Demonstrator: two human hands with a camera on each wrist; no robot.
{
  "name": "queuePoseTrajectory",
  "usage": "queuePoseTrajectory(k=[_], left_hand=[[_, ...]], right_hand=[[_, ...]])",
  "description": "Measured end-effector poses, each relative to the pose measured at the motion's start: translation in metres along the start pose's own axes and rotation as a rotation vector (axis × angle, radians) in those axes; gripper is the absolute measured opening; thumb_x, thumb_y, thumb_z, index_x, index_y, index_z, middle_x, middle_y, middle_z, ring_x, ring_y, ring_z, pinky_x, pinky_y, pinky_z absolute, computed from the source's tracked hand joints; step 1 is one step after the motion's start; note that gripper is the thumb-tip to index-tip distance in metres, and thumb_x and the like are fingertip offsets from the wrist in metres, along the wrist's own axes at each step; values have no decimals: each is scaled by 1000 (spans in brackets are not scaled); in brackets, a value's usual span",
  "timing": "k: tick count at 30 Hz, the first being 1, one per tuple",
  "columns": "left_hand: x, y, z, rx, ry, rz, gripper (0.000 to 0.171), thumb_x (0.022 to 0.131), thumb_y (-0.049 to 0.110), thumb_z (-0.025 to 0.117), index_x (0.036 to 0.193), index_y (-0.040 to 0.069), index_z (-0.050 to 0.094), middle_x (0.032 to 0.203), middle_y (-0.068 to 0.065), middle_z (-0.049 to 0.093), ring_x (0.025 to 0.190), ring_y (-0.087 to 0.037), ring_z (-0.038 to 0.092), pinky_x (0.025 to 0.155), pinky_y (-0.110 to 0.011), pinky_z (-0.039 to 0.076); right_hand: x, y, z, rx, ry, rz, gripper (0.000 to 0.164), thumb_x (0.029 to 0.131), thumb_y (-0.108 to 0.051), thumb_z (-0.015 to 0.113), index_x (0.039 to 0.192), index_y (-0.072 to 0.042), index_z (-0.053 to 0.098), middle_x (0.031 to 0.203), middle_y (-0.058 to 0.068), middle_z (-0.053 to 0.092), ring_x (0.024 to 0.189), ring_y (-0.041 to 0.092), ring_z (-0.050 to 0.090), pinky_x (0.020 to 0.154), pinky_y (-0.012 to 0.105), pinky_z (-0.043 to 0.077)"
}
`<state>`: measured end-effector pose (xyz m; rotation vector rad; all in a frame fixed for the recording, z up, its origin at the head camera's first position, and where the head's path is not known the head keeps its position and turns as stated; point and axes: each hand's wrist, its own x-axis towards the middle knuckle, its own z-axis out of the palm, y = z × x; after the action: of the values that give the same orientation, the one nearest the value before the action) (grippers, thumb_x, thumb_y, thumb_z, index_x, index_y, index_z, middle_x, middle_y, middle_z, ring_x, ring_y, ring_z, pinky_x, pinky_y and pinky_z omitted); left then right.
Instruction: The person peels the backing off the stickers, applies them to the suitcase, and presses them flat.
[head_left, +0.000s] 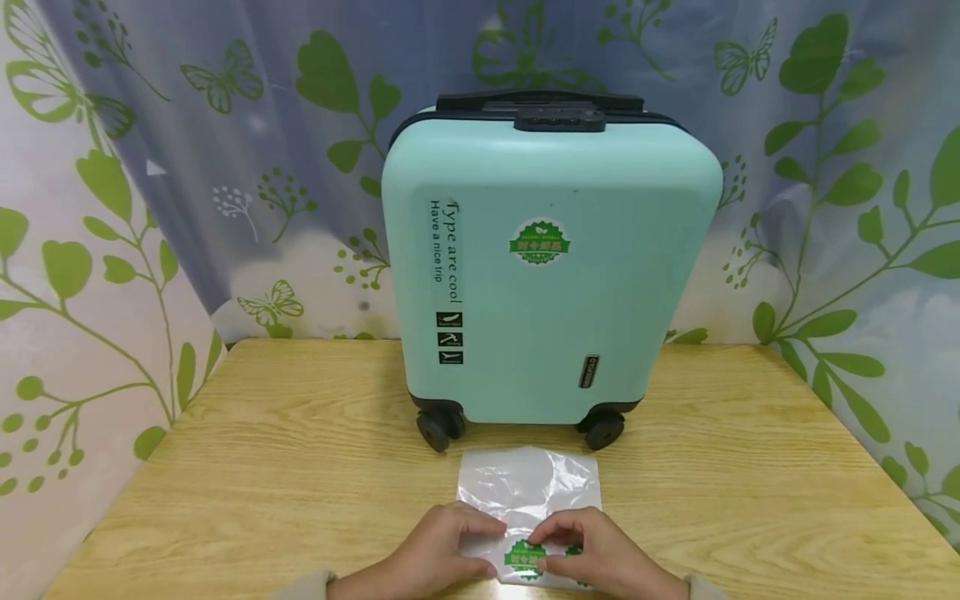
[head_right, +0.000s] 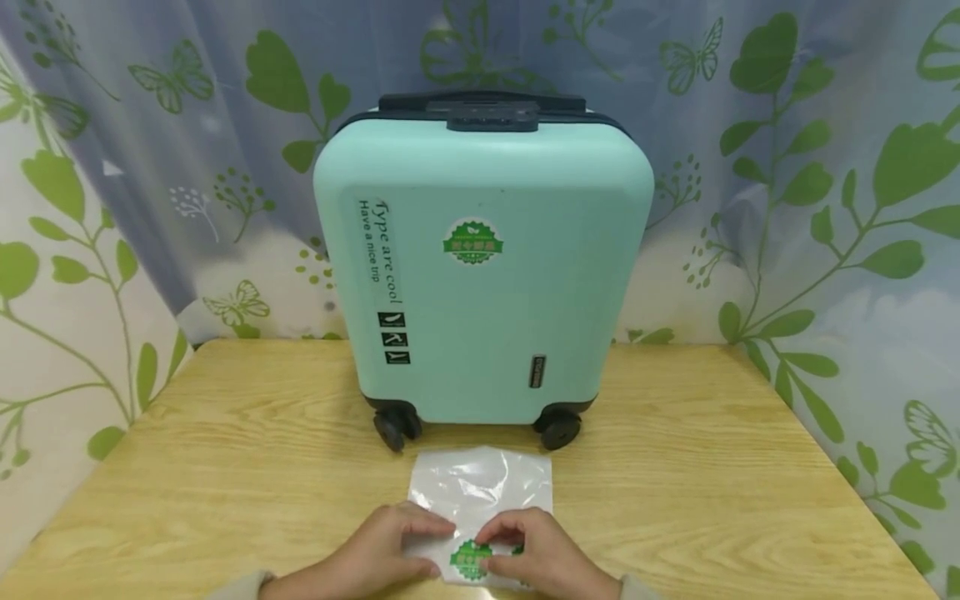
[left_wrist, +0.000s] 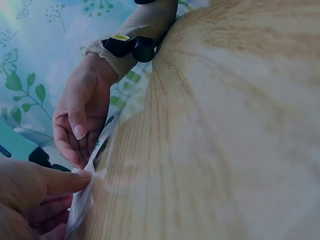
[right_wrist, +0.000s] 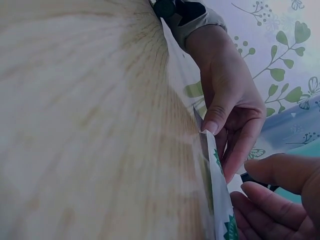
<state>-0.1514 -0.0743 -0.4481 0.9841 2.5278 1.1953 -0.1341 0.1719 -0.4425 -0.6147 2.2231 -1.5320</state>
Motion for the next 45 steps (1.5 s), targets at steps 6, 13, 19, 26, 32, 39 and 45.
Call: queuePoseTrajectory(k=[6,13,19,26,32,39,45], left_hand=[[-2,-3,1,33,7,83,29,75,20,79,101,9,74,104,3,71,97,-6,61,85,-23,48],[-3,-6,3,14,61,137,16,77,18,77,91,9,76,97,6,71,92,-3,60,81,-20,48],[-2,-8,4,-90,120,139,12,81,22,74,87,12,77,87,7,72,84,0,60,74,-19,50],[2,-6,2,-171,121,77,13,79,22,75,83,10,77,82,4,72,78,0,63,71,-18,51],[3,-1,1,-209,109,3,11,77,20,77,81,10,77,79,4,72,76,1,63,68,-18,51],[4,2,1,-224,109,-27,9,76,16,78,81,8,76,78,2,73,73,2,63,66,-18,51],[3,3,1,-250,95,-55,8,77,13,77,82,6,76,78,2,72,74,2,62,67,-18,51]], right_hand=[[0,2,1,-13,7,-5,17,84,-13,70,97,-3,69,98,7,68,86,4,60,76,18,48],[2,1,1,-42,26,-14,16,84,-15,70,94,-3,69,95,5,69,85,3,59,77,19,48],[4,0,0,-46,45,-4,13,86,-17,68,94,-7,71,95,3,69,84,3,59,75,19,49],[4,-2,-1,-77,76,-58,15,85,-19,70,92,-7,72,91,2,70,79,1,59,71,20,50],[3,-7,2,-83,96,-47,14,83,-19,72,91,-8,73,90,1,70,75,1,58,67,20,49],[6,-14,9,-86,80,-120,15,83,-21,73,93,-9,72,95,3,71,87,8,64,78,24,51],[9,-13,12,-83,44,-106,14,81,-15,75,93,-10,71,95,1,70,90,9,64,80,23,51]])
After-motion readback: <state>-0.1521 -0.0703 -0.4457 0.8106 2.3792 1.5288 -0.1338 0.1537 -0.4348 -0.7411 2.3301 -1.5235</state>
